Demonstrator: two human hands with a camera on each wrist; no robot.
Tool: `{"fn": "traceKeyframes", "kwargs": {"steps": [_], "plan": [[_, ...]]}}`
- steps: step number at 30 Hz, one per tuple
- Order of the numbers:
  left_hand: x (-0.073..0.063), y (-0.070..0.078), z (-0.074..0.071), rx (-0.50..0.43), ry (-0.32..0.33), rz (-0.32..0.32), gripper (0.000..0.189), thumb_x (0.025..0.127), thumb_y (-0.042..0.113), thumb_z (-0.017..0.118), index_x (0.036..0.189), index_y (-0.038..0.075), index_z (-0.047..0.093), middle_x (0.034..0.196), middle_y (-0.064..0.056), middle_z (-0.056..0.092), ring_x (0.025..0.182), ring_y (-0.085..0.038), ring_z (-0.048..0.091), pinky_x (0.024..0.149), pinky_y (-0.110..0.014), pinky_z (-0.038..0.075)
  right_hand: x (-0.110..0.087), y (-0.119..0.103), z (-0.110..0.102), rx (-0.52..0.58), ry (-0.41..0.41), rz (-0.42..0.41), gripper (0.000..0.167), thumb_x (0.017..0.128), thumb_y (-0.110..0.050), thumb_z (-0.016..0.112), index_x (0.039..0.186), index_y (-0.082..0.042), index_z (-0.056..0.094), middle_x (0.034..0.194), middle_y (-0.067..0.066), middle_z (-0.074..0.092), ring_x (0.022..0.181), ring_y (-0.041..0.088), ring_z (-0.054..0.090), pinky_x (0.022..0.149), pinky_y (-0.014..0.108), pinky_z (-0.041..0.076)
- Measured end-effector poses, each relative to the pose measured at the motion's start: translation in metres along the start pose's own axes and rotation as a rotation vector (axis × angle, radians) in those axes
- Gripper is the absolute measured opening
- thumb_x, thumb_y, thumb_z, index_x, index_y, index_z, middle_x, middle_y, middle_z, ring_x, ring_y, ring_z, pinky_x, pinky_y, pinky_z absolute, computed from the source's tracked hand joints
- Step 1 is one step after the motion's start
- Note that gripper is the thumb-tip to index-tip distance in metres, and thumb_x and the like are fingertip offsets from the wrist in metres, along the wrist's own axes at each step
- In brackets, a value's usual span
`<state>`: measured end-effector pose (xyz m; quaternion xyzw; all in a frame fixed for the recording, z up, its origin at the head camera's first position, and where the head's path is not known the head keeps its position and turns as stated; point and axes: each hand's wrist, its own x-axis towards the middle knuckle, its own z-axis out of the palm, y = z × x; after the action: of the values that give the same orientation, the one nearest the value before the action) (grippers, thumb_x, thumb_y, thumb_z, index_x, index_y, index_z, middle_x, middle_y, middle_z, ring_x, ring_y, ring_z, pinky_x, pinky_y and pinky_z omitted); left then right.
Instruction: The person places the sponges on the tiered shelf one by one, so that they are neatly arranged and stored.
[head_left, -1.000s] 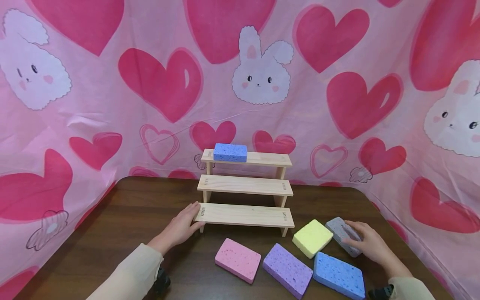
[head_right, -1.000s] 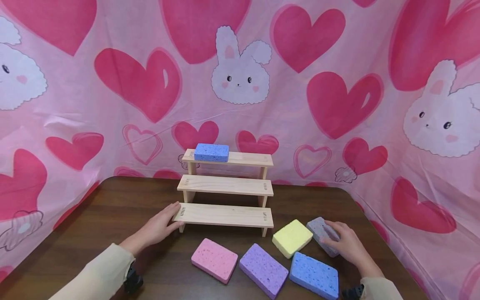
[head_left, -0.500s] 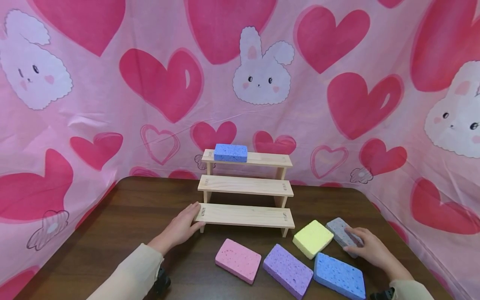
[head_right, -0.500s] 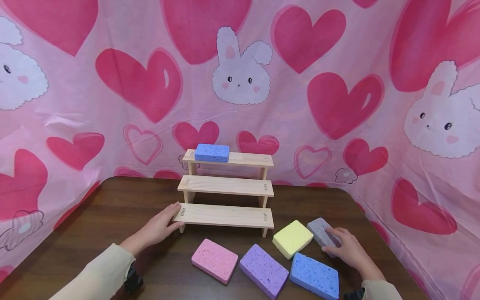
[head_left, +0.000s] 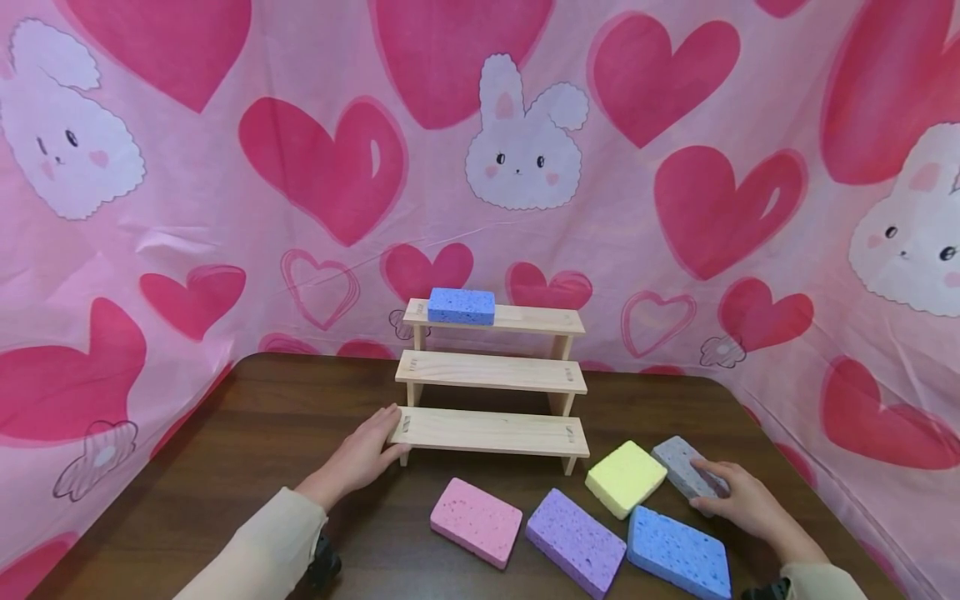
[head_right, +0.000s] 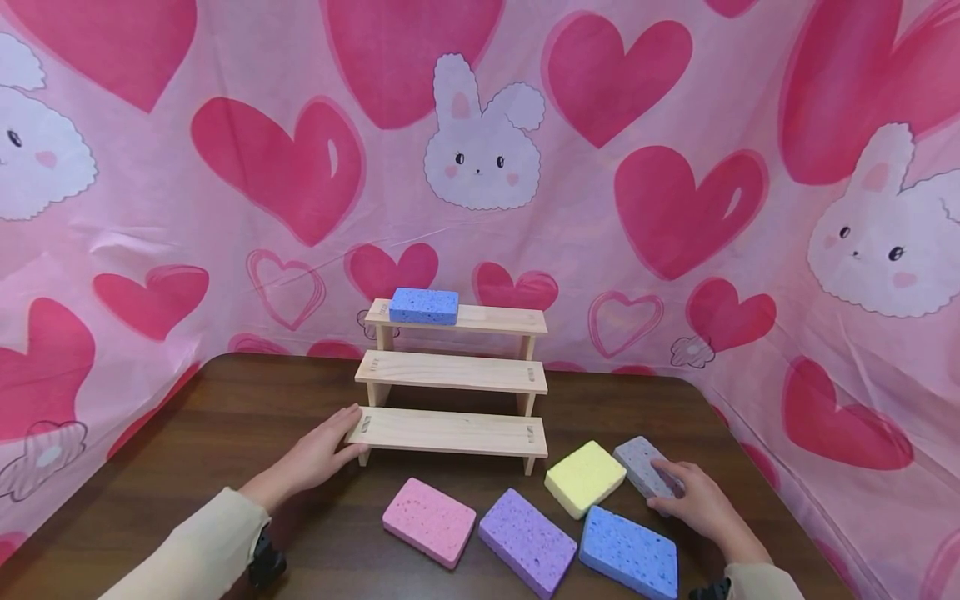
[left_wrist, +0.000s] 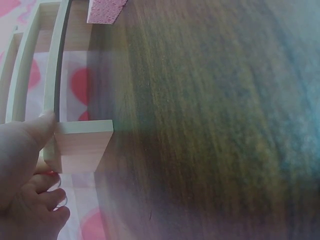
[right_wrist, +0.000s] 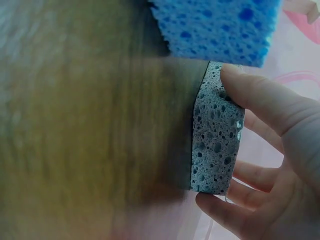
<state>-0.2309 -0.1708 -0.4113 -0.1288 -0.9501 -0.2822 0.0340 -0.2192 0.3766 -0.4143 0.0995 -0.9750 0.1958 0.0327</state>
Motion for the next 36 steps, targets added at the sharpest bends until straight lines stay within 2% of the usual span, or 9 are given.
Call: {"fn": "traceKeyframes", "kwargs": {"steps": [20, 28, 36], "plan": [[0.002, 0.0, 0.0, 0.0, 0.004, 0.007, 0.065, 0.086, 0.021, 0.065, 0.139, -0.001, 0.036, 0.145, -0.019, 0.03, 0.133, -0.036, 0.024, 0.102, -0.053, 0.025, -0.001, 0.001, -0.002, -0.006, 0.033, 0.01, 0.059, 0.071, -0.029, 0.078, 0.116, 0.004, 0.06, 0.107, 0.027, 0.055, 0.099, 0.046, 0.05, 0.078, 0.06, 0.042], [0.002, -0.001, 0.001, 0.004, 0.0, 0.006, 0.065, 0.087, 0.023, 0.065, 0.14, 0.0, 0.035, 0.145, -0.018, 0.029, 0.133, -0.035, 0.024, 0.103, -0.052, 0.025, 0.0, -0.004, -0.007, -0.006, 0.088, -0.035, 0.056, 0.071, -0.024, 0.079, 0.114, 0.005, 0.06, 0.105, 0.025, 0.056, 0.097, 0.044, 0.051, 0.078, 0.059, 0.042], [0.002, -0.001, 0.001, 0.009, 0.006, 0.015, 0.065, 0.086, 0.022, 0.065, 0.139, -0.002, 0.036, 0.145, -0.019, 0.03, 0.132, -0.036, 0.025, 0.102, -0.053, 0.025, 0.005, -0.011, -0.014, 0.005, 0.095, -0.032, 0.056, 0.072, -0.023, 0.078, 0.116, 0.006, 0.058, 0.11, 0.03, 0.052, 0.101, 0.047, 0.048, 0.08, 0.062, 0.04]]}}
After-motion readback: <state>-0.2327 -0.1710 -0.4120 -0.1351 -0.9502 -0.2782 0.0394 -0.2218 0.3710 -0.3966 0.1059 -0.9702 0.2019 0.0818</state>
